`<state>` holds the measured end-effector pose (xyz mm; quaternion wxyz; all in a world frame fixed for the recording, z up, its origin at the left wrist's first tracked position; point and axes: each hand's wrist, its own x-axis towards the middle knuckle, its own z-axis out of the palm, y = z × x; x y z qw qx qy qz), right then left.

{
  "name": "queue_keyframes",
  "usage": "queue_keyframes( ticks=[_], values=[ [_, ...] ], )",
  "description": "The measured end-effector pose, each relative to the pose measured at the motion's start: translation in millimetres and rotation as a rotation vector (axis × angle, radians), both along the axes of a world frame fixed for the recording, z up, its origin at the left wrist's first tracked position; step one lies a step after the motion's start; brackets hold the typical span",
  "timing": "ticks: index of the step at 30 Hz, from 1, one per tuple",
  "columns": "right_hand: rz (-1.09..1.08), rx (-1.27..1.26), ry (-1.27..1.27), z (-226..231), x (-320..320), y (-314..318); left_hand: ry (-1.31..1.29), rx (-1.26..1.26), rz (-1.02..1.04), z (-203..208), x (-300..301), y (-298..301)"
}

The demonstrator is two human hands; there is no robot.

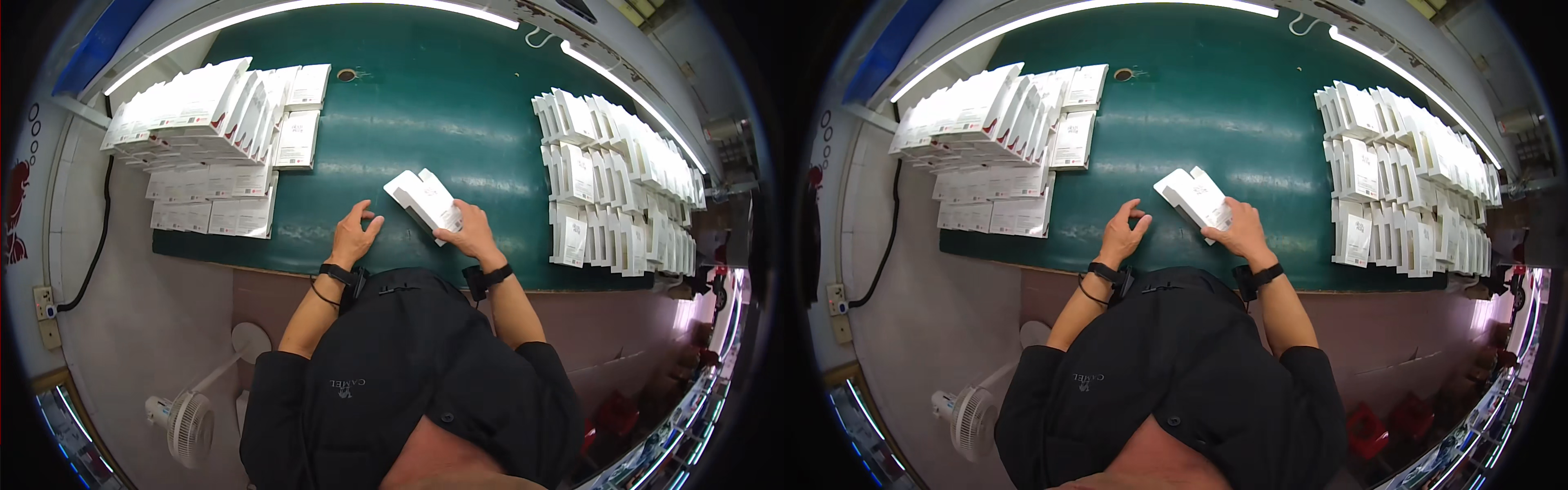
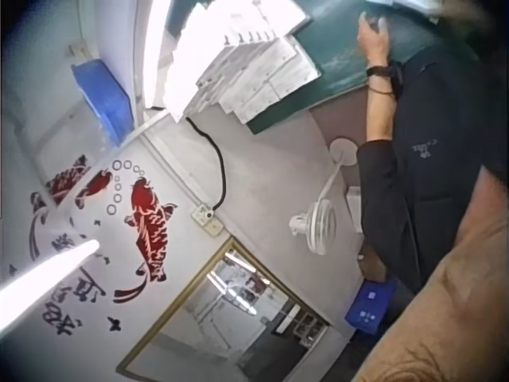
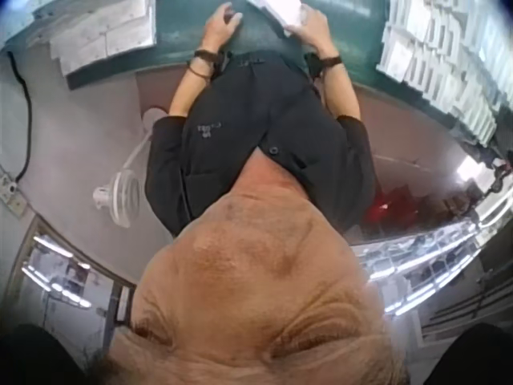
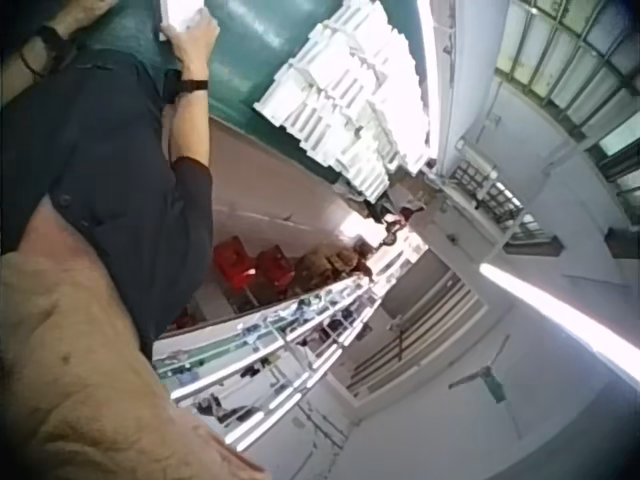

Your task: The person folds white cardboard packaging boxes by hand and stacks them on the workbench.

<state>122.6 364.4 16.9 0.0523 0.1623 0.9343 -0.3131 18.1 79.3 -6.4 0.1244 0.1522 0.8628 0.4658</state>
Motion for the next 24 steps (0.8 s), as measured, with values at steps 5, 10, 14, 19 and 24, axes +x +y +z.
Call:
queue_keyframes(
  ticks=[5,10,14,19,24],
  values=[
    [0.152,0.094,-0.099,-9.1,-48.1,-57.2,-0.103,0.009,0.047,-6.2,6.9,-20.0],
    [0.364,-0.029,-0.113,-20.5,-65.0,-92.9,-0.134,0.01,0.138,-23.1,12.9,-41.0],
    [0.554,-0.244,-0.127,-32.3,-74.6,-114.7,0.014,-0.118,0.217,-35.9,18.7,-61.9],
    [0.716,-0.405,-0.176,-29.4,-84.5,-126.4,0.232,-0.402,0.21,-29.7,21.6,-68.1],
    [0.721,-0.371,-0.221,-7.9,-81.7,-117.5,0.281,-0.536,0.201,-31.6,14.3,-75.8]
  ],
)
